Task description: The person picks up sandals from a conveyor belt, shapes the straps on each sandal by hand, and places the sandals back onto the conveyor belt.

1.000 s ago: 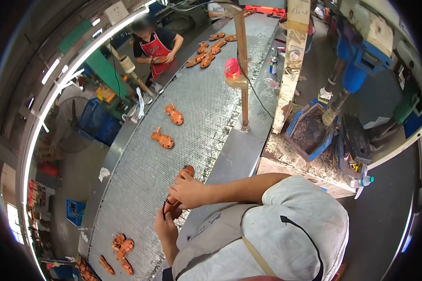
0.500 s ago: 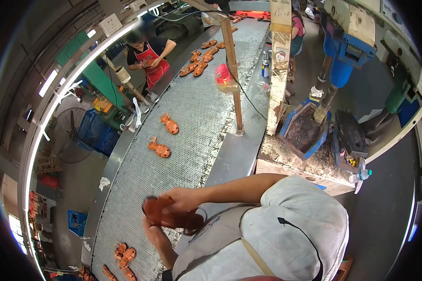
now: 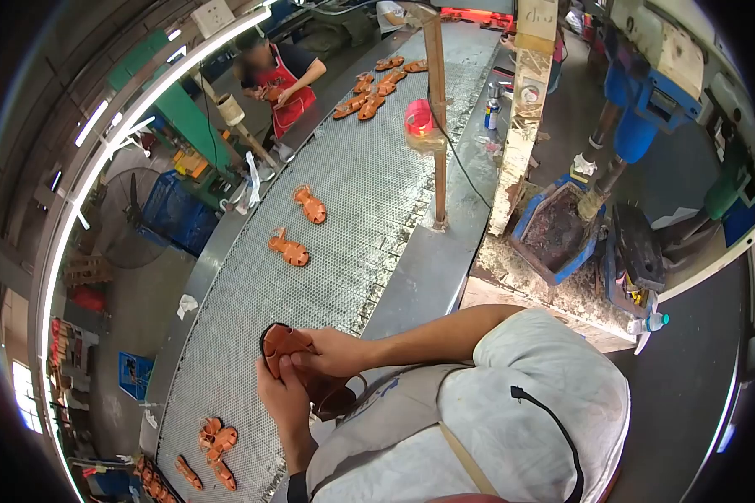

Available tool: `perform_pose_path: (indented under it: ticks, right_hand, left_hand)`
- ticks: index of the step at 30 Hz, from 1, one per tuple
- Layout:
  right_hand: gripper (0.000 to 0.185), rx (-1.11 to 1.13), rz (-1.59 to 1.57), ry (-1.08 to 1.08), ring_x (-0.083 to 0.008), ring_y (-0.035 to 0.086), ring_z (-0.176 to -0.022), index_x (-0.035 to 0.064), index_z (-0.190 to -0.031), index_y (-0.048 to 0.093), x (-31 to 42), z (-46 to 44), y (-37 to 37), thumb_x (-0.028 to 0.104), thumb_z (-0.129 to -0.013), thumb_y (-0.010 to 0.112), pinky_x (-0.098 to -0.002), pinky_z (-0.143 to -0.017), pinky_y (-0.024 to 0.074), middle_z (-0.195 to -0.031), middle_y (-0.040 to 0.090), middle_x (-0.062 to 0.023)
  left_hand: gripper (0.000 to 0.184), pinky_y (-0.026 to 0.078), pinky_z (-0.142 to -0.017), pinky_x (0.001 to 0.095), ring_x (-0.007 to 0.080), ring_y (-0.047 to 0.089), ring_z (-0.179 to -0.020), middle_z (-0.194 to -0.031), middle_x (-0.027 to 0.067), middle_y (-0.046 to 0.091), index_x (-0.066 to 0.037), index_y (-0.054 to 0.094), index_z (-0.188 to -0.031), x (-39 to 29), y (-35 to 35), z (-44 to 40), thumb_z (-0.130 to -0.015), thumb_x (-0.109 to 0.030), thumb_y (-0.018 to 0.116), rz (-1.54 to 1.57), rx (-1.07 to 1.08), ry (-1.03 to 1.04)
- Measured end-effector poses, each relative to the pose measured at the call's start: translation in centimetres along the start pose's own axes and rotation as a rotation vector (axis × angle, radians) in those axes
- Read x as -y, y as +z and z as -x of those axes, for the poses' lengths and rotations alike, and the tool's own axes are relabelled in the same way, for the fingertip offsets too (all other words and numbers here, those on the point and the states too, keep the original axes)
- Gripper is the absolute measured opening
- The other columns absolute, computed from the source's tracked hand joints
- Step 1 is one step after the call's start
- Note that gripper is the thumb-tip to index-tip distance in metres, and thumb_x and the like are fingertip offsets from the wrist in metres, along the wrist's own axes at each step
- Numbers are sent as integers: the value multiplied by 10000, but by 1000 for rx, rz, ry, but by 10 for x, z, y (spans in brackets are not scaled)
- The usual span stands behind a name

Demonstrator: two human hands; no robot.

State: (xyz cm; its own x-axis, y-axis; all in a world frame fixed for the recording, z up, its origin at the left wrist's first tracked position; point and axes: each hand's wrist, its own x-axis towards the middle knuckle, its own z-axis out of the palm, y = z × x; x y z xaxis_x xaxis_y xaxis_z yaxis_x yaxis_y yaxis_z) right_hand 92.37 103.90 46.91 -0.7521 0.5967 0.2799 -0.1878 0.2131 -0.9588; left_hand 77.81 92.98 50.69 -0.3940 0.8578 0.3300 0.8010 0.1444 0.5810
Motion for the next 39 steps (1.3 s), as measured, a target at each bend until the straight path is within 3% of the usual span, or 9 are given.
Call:
perform_pose_path:
  ticks: [3, 6, 11, 12, 18, 23, 30, 37, 39]
  right_hand:
    - [373, -27, -49, 97, -330, 720, -1059, 19, -1307, 614, -4, 3, -3, 281, -1042, 637, -423, -953, 544, -1152, 740, -174]
    - [363, -109, -108, 161, -304, 724, -1020, 23, -1272, 637, -16, 1, -1, 291, -1028, 666, -409, -927, 549, -1114, 744, -166]
    - [428, -296, -103, 110, -278, 726, -964, -3, -1192, 662, -7, 0, -15, 374, -1000, 722, -393, -870, 550, -1067, 750, -160]
    - [477, -60, 61, 290, -247, 705, -1024, -8, -1216, 639, 6, -3, -33, 420, -1015, 700, -372, -881, 542, -1110, 720, -158]
    - [533, 192, -625, 151, -216, 619, -1141, 9, -1364, 568, -14, -41, -50, 403, -1025, 685, -364, -975, 511, -1182, 646, -101]
    - [303, 208, -929, 157, -199, 658, -1007, 7, -1197, 610, -51, -75, -54, 239, -1005, 638, -353, -928, 537, -1033, 665, -100]
    - [208, 9, -728, 491, -167, 655, -785, 38, -1031, 640, -143, -95, -61, 240, -1018, 592, -347, -714, 566, -918, 660, -85]
    - [403, -336, -863, 988, -260, 704, -782, -31, -1052, 645, -288, -112, -53, 368, -1019, 601, -376, -715, 583, -891, 694, -150]
    - [543, -231, -402, 1044, -350, 706, -931, -90, -1155, 623, -354, -124, -31, 439, -1037, 587, -460, -858, 568, -1025, 699, -242]
  left_hand:
    - [288, 540, -748, 380, 203, 652, -824, -937, 75, 662, 5, 599, -1126, 12, 7, -10, -1079, -279, 595, 37, 83, -45]
    - [389, 546, -777, 381, 232, 677, -917, -1073, 75, 679, -7, 574, -1267, 41, 24, -13, -1107, -360, 547, 541, 128, -13]
    - [715, 532, -1008, 387, 252, 649, -1178, -1460, 153, 567, -13, 355, -1588, 56, 48, 16, -1129, -561, 386, 1220, 445, -365]
    - [719, 534, -1006, 386, 246, 644, -1192, -1482, 156, 555, -10, 351, -1592, 61, 51, 21, -1130, -561, 382, 1233, 500, -343]
    - [470, 417, -421, 277, 136, 540, -488, -782, 94, 662, 4, 561, -1192, 67, 83, 17, -1157, -423, 368, 896, 435, -335]
    - [416, 440, -417, 294, 144, 559, -483, -743, 78, 635, -11, 600, -1093, 70, 91, -11, -1150, -355, 372, 659, 536, -451]
    - [568, 611, -852, 354, 221, 738, -919, -1081, 130, 728, 24, 625, -1243, 108, 146, -27, -1139, -499, 428, 1056, 722, -798]
    - [341, 621, -846, 386, 263, 744, -952, -1161, 147, 721, 25, 621, -1269, 203, 194, -23, -1093, -260, 553, 1440, 591, -1465]
    - [310, 618, -858, 394, 260, 736, -963, -1158, 146, 716, 29, 618, -1278, 280, 213, 3, -1070, -194, 563, 1444, 634, -1487]
